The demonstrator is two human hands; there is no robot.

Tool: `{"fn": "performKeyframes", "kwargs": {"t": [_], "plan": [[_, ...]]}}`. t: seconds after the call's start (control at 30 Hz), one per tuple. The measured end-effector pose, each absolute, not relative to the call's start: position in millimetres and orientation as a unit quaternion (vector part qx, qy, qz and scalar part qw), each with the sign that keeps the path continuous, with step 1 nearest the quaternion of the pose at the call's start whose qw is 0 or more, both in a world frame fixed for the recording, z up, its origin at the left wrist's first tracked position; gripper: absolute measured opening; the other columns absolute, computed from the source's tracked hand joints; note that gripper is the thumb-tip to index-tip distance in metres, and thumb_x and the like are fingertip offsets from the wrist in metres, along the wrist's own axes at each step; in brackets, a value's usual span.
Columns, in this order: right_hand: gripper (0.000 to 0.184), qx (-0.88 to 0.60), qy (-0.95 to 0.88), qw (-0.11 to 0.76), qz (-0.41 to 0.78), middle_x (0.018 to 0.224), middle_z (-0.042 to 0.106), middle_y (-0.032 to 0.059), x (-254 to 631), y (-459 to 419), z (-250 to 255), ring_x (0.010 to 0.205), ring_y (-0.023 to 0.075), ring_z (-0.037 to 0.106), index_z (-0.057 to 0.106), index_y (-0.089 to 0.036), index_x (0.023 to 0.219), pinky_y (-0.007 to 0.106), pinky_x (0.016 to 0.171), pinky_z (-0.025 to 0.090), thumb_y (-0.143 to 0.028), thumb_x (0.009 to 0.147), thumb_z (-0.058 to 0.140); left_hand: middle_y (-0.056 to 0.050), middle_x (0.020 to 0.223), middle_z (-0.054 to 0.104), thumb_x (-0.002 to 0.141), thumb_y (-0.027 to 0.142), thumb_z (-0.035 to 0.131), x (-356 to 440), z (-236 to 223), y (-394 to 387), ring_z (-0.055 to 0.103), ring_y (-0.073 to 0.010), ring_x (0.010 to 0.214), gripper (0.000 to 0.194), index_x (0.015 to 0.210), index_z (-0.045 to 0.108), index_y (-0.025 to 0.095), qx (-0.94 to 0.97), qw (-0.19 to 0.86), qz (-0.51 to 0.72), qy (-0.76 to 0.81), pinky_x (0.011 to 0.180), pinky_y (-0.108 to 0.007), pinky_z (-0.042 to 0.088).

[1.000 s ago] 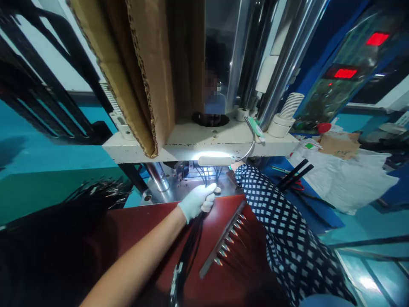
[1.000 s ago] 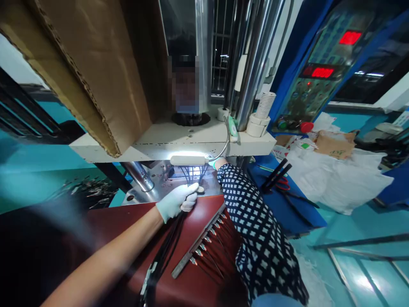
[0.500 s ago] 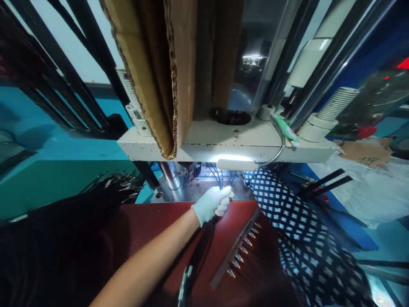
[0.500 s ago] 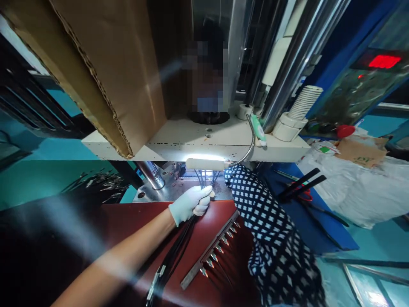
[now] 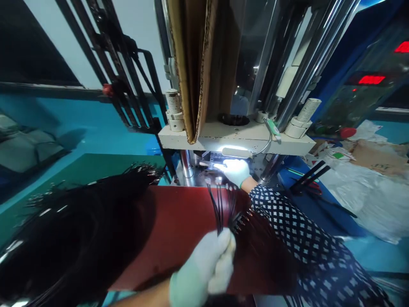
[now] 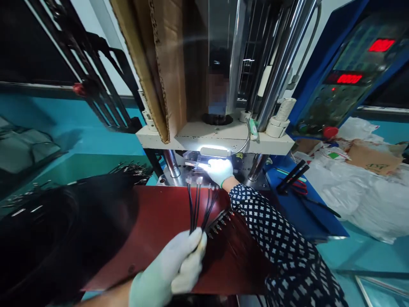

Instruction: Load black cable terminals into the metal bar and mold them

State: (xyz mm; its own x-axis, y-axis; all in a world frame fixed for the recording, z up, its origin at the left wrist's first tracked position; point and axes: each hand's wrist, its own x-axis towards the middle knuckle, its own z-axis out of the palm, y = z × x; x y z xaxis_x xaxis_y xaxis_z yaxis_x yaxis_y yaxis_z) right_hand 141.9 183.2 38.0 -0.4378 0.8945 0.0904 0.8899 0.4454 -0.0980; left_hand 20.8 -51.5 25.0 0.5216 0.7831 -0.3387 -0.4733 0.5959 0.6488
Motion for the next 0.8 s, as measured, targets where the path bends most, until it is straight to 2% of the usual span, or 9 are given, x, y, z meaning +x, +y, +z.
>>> {"fn": "performKeyframes", "kwargs": {"t": [0.07,0.13,0.2,0.27,0.33,0.43,0.53,0.63,0.8], "plan": [[0.059,-0.528,-0.846,0.069,0.029,0.104,0.073,0.0142,147,178,29,0.098,0.0276,0.066,0.072,-0.017,0.104,0.034,0.080,0.046,-0.065,0.096,0.038,0.011,0.042,0.028,0.080,0.069,0.062,-2,32,-72,0.021,-0.0032,0.030,0.053,0.076,0.049,0.018,0.281,0.777,0.439,0.353,0.030,-0.016,0.016],[0.053,-0.519,-0.851,0.064,0.048,0.103,0.074,0.0122,152,173,17,0.092,0.0270,0.067,0.070,-0.020,0.110,0.033,0.076,0.047,-0.066,0.090,0.050,0.012,0.047,0.024,0.083,0.064,0.063,-37,45,-70,0.020,-0.0023,0.034,0.049,0.076,0.049,0.018,0.261,0.653,0.563,0.434,0.033,-0.015,0.017],[0.046,-0.500,-0.861,0.063,0.061,0.101,0.074,0.0092,156,168,6,0.088,0.0256,0.067,0.069,-0.023,0.113,0.032,0.073,0.047,-0.059,0.087,0.061,0.010,0.054,0.025,0.087,0.050,0.065,-80,58,-45,0.024,-0.0033,0.040,0.038,0.076,0.045,0.019,0.253,0.521,0.659,0.480,0.038,-0.015,0.023],[0.034,-0.475,-0.875,0.072,0.061,0.103,0.072,0.0079,156,161,-3,0.091,0.0243,0.065,0.069,-0.022,0.112,0.032,0.077,0.046,-0.047,0.090,0.062,0.010,0.055,0.025,0.090,0.047,0.056,-118,63,-7,0.024,-0.0050,0.040,0.033,0.077,0.045,0.019,0.295,0.446,0.668,0.517,0.039,-0.018,0.027],[0.025,-0.449,-0.888,0.085,0.053,0.107,0.069,0.0088,153,157,-10,0.098,0.0238,0.061,0.070,-0.021,0.108,0.033,0.083,0.043,-0.038,0.093,0.059,0.007,0.057,0.034,0.094,0.045,0.043,-141,56,30,0.037,-0.0094,0.043,0.030,0.081,0.047,0.018,0.334,0.330,0.589,0.657,0.043,-0.022,0.036],[0.024,-0.420,-0.900,0.107,0.044,0.110,0.063,0.0103,148,155,-18,0.104,0.0240,0.053,0.071,-0.018,0.100,0.033,0.087,0.040,-0.037,0.095,0.058,-0.008,0.083,0.057,0.088,0.036,0.054,-139,30,64,0.059,-0.0204,0.070,0.032,0.110,0.051,0.012,0.356,0.222,0.547,0.725,0.064,-0.035,0.050],[0.023,-0.401,-0.905,0.129,0.054,0.103,0.062,0.0092,147,159,-26,0.101,0.0232,0.049,0.072,-0.017,0.099,0.034,0.088,0.038,-0.036,0.095,0.059,-0.018,0.109,0.058,0.087,0.029,0.055,-112,1,77,0.060,-0.0298,0.096,0.043,0.127,0.050,0.012,0.571,0.051,0.363,0.734,0.082,-0.044,0.049],[0.022,-0.387,-0.905,0.158,0.077,0.100,0.062,0.0099,149,163,-32,0.098,0.0234,0.048,0.073,-0.016,0.099,0.035,0.088,0.038,-0.033,0.095,0.059,-0.011,0.109,0.061,0.089,0.027,0.056,-86,-22,94,0.059,-0.0269,0.099,0.034,0.122,0.061,0.021,0.762,0.016,0.190,0.619,0.089,-0.041,0.049],[0.022,-0.360,-0.893,0.214,0.162,0.094,0.069,0.0083,152,170,-34,0.092,0.0209,0.053,0.073,-0.016,0.083,0.037,0.092,0.039,-0.021,0.095,0.055,-0.008,0.099,0.062,0.096,0.025,0.048,-82,-47,128,0.060,-0.0208,0.095,0.027,0.112,0.068,0.017,0.826,0.040,0.182,0.532,0.092,-0.034,0.050]]}}
